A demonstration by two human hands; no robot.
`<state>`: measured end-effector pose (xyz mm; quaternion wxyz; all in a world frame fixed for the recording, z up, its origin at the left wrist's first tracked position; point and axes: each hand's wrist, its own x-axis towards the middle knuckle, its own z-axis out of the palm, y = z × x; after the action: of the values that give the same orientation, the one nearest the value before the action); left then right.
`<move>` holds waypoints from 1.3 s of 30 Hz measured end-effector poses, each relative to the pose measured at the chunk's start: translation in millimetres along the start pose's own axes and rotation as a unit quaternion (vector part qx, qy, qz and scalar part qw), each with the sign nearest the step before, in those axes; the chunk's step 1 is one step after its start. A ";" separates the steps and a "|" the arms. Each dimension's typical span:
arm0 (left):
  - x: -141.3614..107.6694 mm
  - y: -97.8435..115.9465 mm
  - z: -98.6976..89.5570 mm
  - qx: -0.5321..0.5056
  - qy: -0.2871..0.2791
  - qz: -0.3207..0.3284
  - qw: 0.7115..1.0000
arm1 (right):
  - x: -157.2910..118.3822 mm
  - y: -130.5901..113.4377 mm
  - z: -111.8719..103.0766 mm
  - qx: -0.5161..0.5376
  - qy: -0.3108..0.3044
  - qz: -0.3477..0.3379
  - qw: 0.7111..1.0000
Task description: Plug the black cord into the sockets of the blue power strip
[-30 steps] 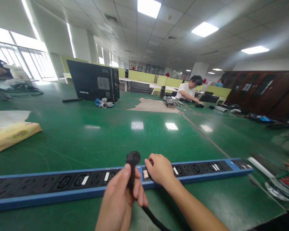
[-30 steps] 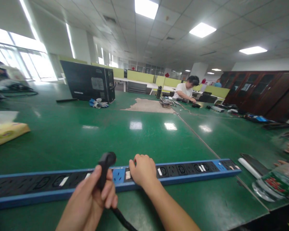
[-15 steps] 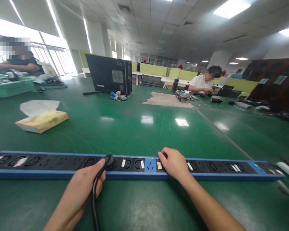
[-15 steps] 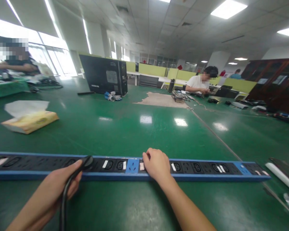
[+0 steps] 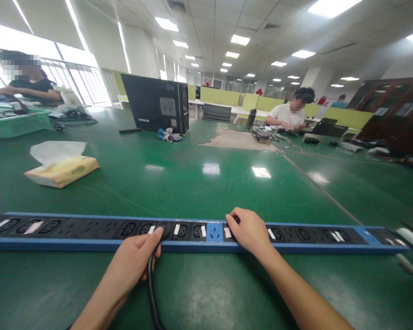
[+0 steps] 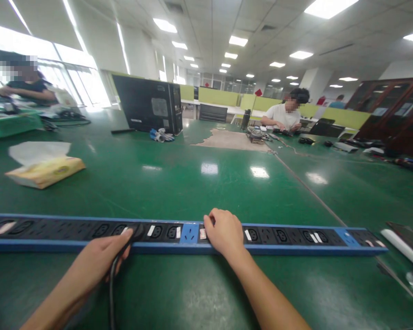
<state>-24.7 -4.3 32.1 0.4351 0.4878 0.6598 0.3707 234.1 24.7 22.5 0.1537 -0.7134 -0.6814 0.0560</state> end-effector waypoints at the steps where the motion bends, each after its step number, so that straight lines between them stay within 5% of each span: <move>1: -0.4 -1.1 0.7 0.011 0.007 0.013 1.000 | -0.4 0.2 0.0 0.003 0.002 0.001 1.000; 9: -10.5 7.0 5.7 -0.075 0.008 0.011 0.997 | -0.4 -0.1 -1.7 0.028 0.002 0.013 1.000; 15: -22.9 34.0 54.4 0.003 -0.127 0.100 0.987 | 2.4 6.6 -1.6 0.154 0.038 0.034 0.987; 18: -17.2 32.1 80.5 0.056 -0.117 0.134 0.982 | 3.6 11.0 0.8 0.205 0.070 0.030 0.976; 24: -5.4 22.6 89.3 0.013 -0.195 0.073 0.978 | -1.9 8.9 -2.8 0.240 0.155 -0.043 0.957; 30: -5.0 26.0 80.4 0.001 -0.236 0.074 0.969 | -25.7 -34.1 -23.6 0.179 -0.036 -0.035 0.983; 34: 4.6 26.4 53.4 0.024 -0.377 0.025 0.926 | -27.4 -55.0 -26.9 0.064 -0.062 -0.009 0.996; 36: 17.3 30.6 38.9 0.057 -0.321 0.059 0.944 | -22.5 -54.6 -25.6 0.058 -0.066 -0.015 0.996; 39: 43.3 38.4 28.2 0.191 -0.069 0.182 0.962 | -13.2 -44.0 -23.2 0.132 -0.114 -0.021 0.984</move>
<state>7.7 48.9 48.2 0.3037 0.6982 0.5865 0.2761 197.9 9.4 55.7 0.1693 -0.6614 -0.6958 0.2232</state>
